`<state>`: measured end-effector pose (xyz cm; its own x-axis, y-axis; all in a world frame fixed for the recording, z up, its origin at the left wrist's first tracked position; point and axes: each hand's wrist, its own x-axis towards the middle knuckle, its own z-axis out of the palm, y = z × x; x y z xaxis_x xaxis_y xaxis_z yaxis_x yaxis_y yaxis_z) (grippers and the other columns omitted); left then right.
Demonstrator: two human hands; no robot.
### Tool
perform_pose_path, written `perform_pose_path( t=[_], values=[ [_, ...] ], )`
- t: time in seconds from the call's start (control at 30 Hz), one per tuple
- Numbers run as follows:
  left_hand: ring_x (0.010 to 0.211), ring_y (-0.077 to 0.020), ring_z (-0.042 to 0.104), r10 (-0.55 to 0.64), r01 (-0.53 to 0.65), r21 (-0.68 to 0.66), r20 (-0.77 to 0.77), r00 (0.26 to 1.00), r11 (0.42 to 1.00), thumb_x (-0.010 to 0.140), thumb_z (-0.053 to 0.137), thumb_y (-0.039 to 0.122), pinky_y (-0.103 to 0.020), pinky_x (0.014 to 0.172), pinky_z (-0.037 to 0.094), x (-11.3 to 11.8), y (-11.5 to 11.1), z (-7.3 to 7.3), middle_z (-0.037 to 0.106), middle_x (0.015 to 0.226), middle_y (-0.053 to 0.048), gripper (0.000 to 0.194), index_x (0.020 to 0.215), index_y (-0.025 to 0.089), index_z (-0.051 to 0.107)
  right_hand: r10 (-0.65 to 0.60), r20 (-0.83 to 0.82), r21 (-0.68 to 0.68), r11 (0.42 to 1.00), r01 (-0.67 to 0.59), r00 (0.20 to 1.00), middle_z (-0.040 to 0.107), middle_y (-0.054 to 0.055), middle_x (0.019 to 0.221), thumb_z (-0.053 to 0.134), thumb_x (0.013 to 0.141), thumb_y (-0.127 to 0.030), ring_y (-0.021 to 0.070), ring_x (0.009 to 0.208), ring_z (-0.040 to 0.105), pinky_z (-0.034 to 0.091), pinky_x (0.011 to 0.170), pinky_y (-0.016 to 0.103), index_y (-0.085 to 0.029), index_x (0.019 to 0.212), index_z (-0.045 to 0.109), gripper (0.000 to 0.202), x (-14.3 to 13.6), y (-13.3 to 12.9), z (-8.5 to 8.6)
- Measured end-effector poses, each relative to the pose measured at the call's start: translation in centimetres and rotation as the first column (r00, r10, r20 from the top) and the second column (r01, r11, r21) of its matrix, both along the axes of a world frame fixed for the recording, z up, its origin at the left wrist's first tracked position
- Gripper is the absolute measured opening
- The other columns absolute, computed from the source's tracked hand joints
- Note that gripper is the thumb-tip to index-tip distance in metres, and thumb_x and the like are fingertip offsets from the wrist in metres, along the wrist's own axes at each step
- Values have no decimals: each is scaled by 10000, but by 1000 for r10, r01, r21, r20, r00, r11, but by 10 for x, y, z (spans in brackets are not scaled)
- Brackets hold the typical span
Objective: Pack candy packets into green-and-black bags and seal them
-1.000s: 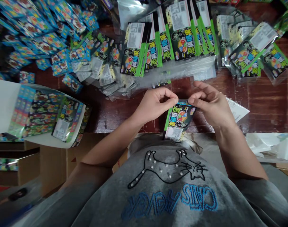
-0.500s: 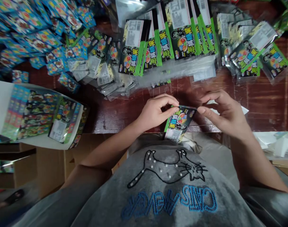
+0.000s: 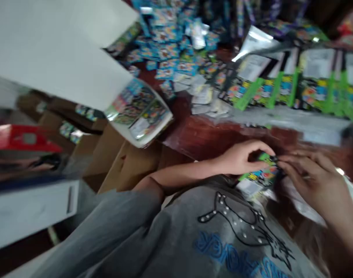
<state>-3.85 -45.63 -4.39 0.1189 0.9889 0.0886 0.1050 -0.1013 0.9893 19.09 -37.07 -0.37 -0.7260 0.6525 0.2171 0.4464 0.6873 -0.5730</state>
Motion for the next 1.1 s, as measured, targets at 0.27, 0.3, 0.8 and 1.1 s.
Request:
perform_pose_path(
  t=[0.27, 0.3, 0.8, 1.1],
  values=[
    [1292, -247, 733, 458, -458, 29, -138, 878, 888, 1049, 674, 393, -459, 1138, 567, -133, -46, -21, 756, 1421, -116, 358, 1366, 238, 732, 87, -42, 27, 996, -86, 995, 674, 193, 1428, 650, 1002, -578, 440, 1353, 654, 537, 1165, 653, -379, 1632, 541, 670, -93, 35, -9],
    [1236, -242, 752, 522, -525, 36, -194, 831, 850, 1035, 685, 431, -456, 1112, 577, -162, -52, -25, 782, 1374, -103, 358, 1326, 235, 758, 100, -25, 80, 992, -98, 995, 665, 208, 1464, 638, 1016, -561, 444, 1384, 634, 521, 1183, 667, -302, 1620, 558, 663, -114, 38, -9],
    [1283, -294, 717, 679, -619, 289, -410, 609, 730, 979, 743, 611, -560, 1249, 488, -247, -42, -14, 808, 1299, -47, 379, 1162, 289, 822, 44, 442, 256, 951, -173, 896, 779, 221, 1362, 452, 1109, -239, 347, 1283, 750, 621, 1057, 488, -82, 1271, 788, 405, -188, 48, -9],
    [982, -270, 799, 318, -203, -337, 334, 887, 919, 818, 856, 721, -432, 904, 654, -118, 28, 15, 840, 1023, -103, 570, 1025, 194, 787, 445, -22, 336, 846, -413, 895, 780, 79, 1410, 682, 1051, -272, 247, 1285, 771, 674, 1088, 452, -242, 1434, 713, 386, -103, -33, 21]
  ],
)
